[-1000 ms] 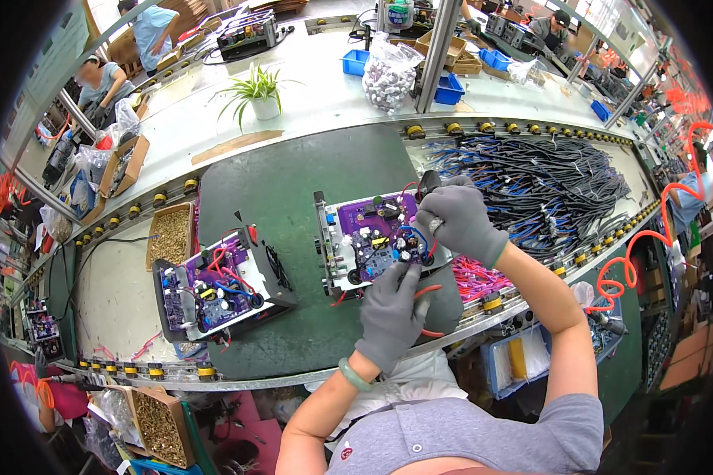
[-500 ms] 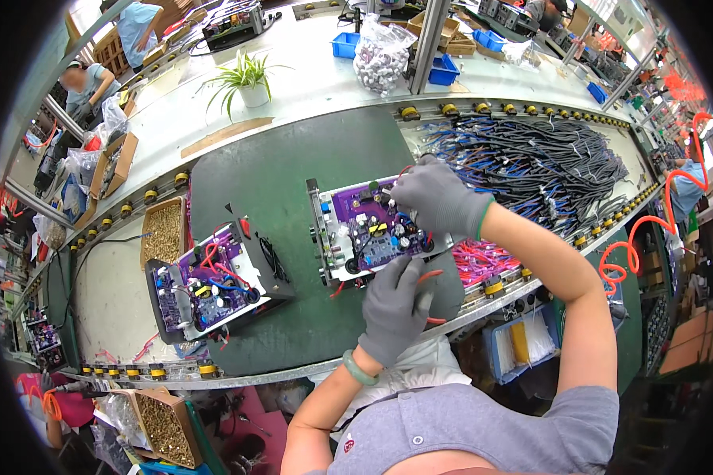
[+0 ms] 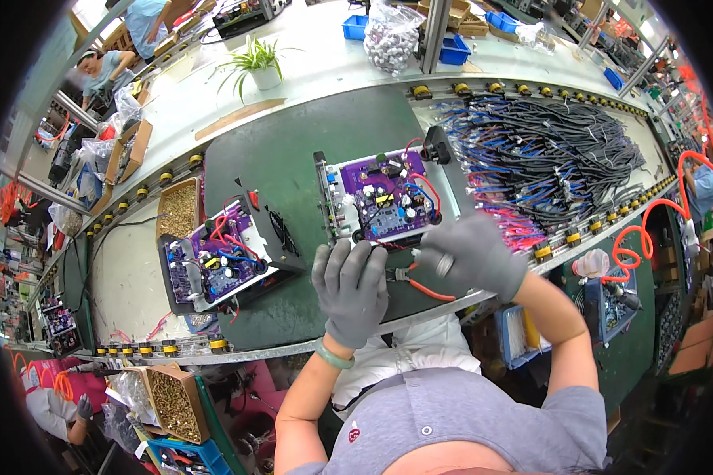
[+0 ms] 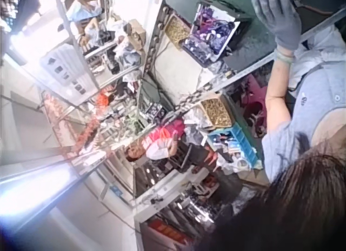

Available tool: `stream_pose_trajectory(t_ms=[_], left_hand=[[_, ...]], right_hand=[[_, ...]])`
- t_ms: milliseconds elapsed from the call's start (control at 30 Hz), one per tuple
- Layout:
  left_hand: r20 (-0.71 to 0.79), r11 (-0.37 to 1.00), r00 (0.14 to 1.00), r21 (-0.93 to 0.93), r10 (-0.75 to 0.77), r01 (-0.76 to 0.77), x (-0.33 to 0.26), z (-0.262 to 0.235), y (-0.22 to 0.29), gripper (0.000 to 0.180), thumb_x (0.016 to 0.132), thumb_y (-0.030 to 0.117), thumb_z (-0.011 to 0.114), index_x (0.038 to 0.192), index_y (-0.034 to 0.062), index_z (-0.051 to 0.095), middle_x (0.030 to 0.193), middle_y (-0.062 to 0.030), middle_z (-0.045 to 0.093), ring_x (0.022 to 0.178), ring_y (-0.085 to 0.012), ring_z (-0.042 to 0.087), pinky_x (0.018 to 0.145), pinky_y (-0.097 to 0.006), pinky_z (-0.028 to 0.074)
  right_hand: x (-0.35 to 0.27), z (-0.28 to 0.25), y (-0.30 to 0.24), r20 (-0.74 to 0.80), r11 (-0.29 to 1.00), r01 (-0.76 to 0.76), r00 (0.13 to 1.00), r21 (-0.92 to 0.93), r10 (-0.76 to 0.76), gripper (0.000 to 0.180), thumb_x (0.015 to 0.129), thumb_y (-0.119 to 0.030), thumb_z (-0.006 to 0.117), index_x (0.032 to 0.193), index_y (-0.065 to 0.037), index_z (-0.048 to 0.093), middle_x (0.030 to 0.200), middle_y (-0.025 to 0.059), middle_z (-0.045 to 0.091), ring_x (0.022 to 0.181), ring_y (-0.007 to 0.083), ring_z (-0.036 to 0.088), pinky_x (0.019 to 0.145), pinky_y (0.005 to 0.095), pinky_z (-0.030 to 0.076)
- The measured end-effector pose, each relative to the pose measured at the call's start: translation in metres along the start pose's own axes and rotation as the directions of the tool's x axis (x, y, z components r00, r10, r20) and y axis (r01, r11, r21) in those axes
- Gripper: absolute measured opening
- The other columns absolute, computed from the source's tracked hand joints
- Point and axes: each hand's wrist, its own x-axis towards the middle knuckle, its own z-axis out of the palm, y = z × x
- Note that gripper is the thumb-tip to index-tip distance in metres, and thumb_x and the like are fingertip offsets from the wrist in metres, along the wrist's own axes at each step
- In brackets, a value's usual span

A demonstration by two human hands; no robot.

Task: The person assembles electronic components on a workbench, using a soldering iron to secure connections on a circuit board. They handle various wires and connectors, organizing them and attaching them to the board while wearing gloves.

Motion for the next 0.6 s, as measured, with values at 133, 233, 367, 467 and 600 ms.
stream_pose_trajectory(t_ms=[133,233,367,467,600], left_hand=[[-0.059,0.997,0.998,0.075,-0.002,0.006,0.022,0.002,-0.007,0.031,0.081,0.015,0.066,0.111,0.0160,0.065,0.117,-0.0069,0.061,0.123,-0.0323,0.051,0.115,-0.058,0.029],[0.082,0.995,0.997,0.099,-0.004,-0.004,0.041,-0.003,-0.020,0.040,0.076,0.019,0.068,0.116,0.0165,0.065,0.130,-0.0130,0.056,0.133,-0.0393,0.041,0.116,-0.062,0.024],[0.348,0.989,0.936,0.151,-0.046,-0.007,0.052,-0.009,-0.016,0.050,0.073,0.028,0.070,0.121,0.0160,0.064,0.146,-0.0192,0.043,0.141,-0.0463,0.030,0.117,-0.062,0.018],[0.273,0.959,0.962,0.273,0.002,-0.079,0.044,0.011,-0.027,0.044,0.080,0.035,0.064,0.120,0.0160,0.064,0.143,-0.0210,0.045,0.139,-0.0440,0.034,0.117,-0.062,0.017],[0.273,0.990,0.960,0.141,-0.062,0.023,0.058,0.000,-0.018,0.043,0.086,0.039,0.062,0.121,0.0139,0.063,0.136,-0.0233,0.050,0.134,-0.0444,0.039,0.115,-0.061,0.019]], right_hand=[[-0.019,0.062,-0.013,0.020,0.985,-0.172,0.985,-0.012,0.172,0.033,0.086,-0.040,0.070,0.097,-0.010,0.064,0.074,0.0085,0.066,0.067,0.0273,0.068,0.065,0.0413,0.052],[-0.006,0.066,-0.013,-0.121,0.986,0.000,0.992,0.165,0.020,0.022,0.087,-0.031,0.070,0.095,-0.011,0.064,0.076,0.0060,0.067,0.069,0.0265,0.068,0.069,0.0408,0.051],[0.018,0.032,-0.023,-0.313,0.945,0.180,0.946,0.273,-0.090,0.014,0.087,-0.025,0.069,0.095,-0.014,0.066,0.079,0.0042,0.068,0.070,0.0256,0.067,0.070,0.0399,0.051],[0.027,0.019,-0.028,-0.181,0.908,0.286,0.954,0.307,-0.240,0.018,0.085,-0.026,0.071,0.096,-0.012,0.067,0.082,0.0072,0.070,0.073,0.0286,0.068,0.073,0.0414,0.051],[0.055,-0.007,-0.012,-0.356,0.947,0.200,0.929,0.251,-0.102,0.023,0.083,-0.026,0.072,0.103,-0.014,0.068,0.085,0.0062,0.070,0.086,0.0313,0.068,0.083,0.0442,0.051]])
